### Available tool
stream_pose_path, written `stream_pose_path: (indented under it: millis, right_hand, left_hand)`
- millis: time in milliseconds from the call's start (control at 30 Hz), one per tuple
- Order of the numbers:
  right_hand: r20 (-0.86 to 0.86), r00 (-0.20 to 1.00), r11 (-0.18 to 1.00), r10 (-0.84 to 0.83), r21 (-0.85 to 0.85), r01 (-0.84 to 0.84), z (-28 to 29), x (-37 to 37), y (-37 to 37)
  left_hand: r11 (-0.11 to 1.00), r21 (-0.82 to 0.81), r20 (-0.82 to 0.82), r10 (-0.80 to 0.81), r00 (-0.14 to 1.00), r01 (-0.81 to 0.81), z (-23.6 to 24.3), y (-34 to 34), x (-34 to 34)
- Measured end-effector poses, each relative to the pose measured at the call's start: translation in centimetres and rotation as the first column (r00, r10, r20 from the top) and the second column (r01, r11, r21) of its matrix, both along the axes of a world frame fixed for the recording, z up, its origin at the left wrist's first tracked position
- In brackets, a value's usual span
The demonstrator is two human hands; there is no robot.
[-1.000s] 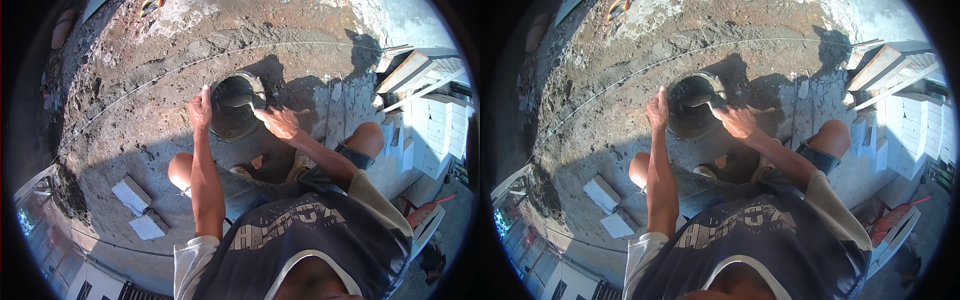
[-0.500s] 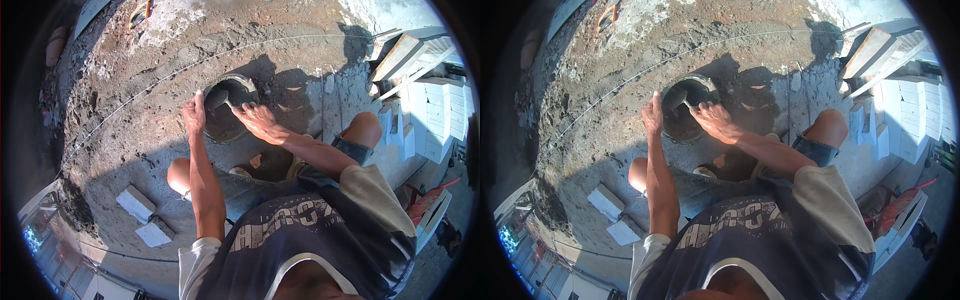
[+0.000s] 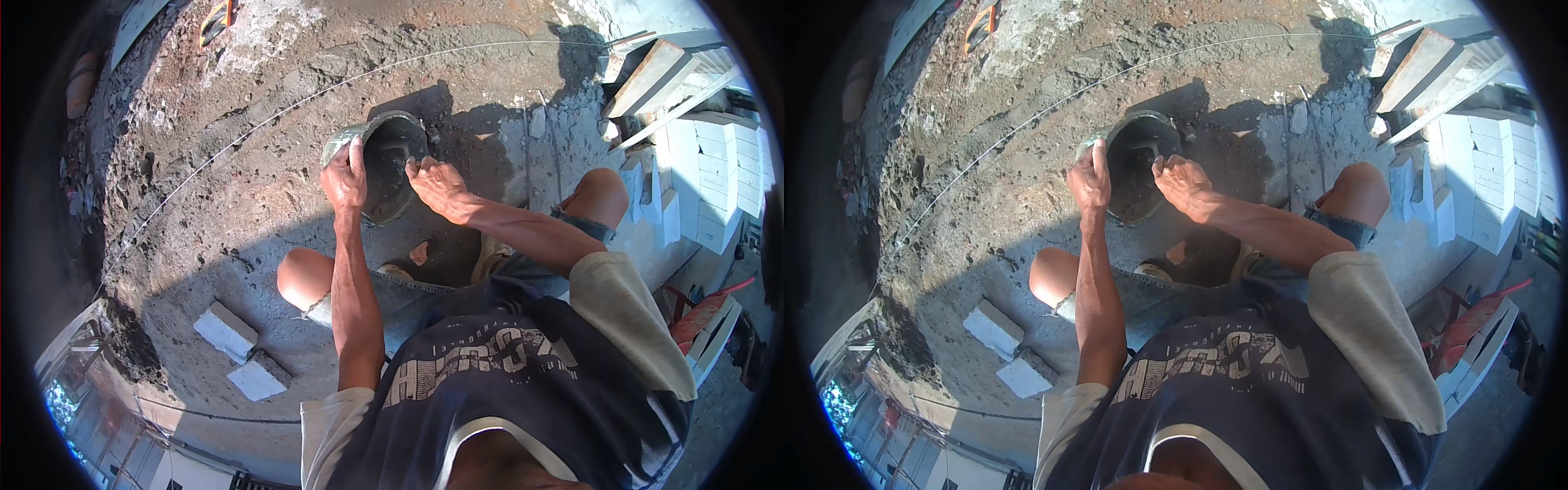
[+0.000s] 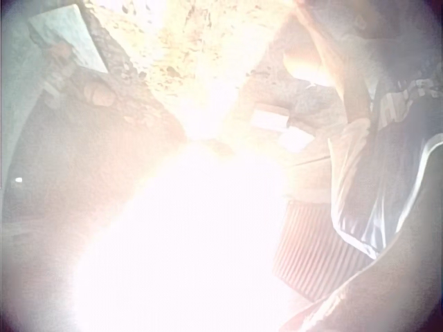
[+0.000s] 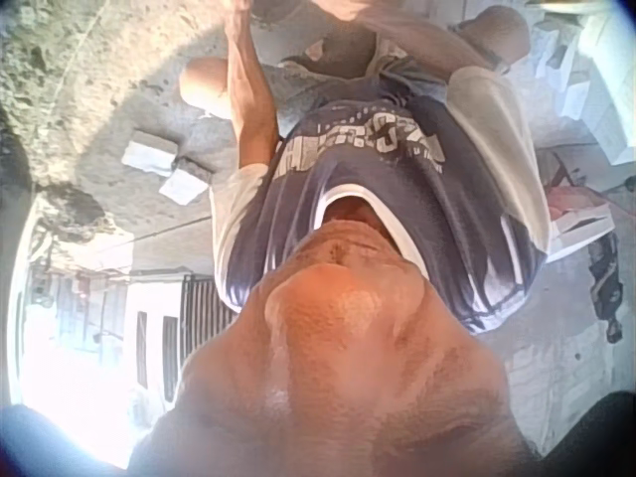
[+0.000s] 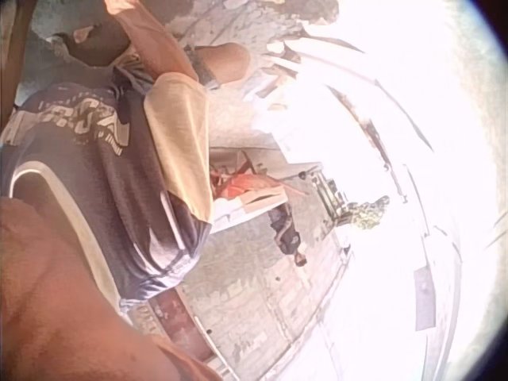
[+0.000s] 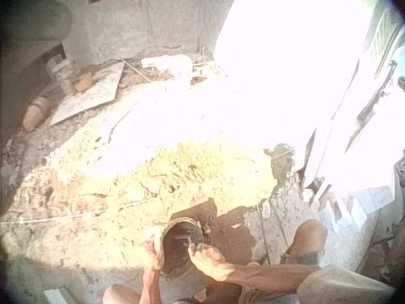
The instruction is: The recorder mixes mortar in a pile using a shovel and bucket, then saws a lightweight concrete block to a specific size.
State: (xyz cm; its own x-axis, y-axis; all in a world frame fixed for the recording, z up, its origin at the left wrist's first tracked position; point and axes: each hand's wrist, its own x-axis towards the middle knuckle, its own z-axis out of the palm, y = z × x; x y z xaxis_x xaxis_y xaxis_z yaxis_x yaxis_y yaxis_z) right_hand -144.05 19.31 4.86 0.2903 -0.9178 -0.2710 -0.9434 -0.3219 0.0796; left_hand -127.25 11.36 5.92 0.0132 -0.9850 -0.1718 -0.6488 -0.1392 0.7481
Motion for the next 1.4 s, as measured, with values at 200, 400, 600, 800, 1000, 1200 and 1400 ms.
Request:
stream_pose_path:
  millis: [200, 400, 600, 800, 1000, 1200, 1400]
  right_hand:
    - [0.493, 0.786, 0.890, -0.374, 0.429, 0.154, -0.9, 2.1, 5.3]
    - [0.449, 0.152, 0.411, -0.880, 0.883, -0.227, 0.2, -0.3, 2.4]
    - [0.013, -0.322, 0.208, -0.947, 0.788, -0.579, -0.3, -4.5, 6.6]
    - [0.529, -0.480, 0.669, -0.700, 0.721, -0.182, 11.5, -12.0, 4.8]
    - [0.997, -0.060, 0.681, -0.054, 0.081, 0.727, 22.3, -23.0, 1.8]
    - [0.864, 0.471, 0.135, -0.177, -0.453, 0.881, 16.6, -31.0, -0.9]
    - [0.664, 0.161, 0.152, -0.730, -0.071, 0.986, 4.6, -33.2, -1.9]
  left_hand:
    - [0.986, -0.161, -0.104, -0.050, 0.993, 0.033, 0.1, 0.3, -0.7]
    - [0.997, -0.048, -0.202, 0.055, 0.978, -0.066, -1.5, 0.2, 2.6]
    - [0.956, -0.051, -0.363, 0.251, 0.897, -0.288, -1.8, -0.6, 1.8]
    - [0.842, 0.030, -0.321, 0.519, 0.792, -0.539, -1.1, -1.2, 1.2]
    - [0.866, 0.024, -0.317, 0.481, 0.817, -0.500, -2.8, -1.7, 3.0]
    - [0.835, -0.053, -0.245, 0.520, 0.818, -0.547, -2.1, -2.9, 1.6]
    - [0.884, -0.091, -0.137, 0.445, 0.885, -0.458, -1.1, -3.4, 0.6]
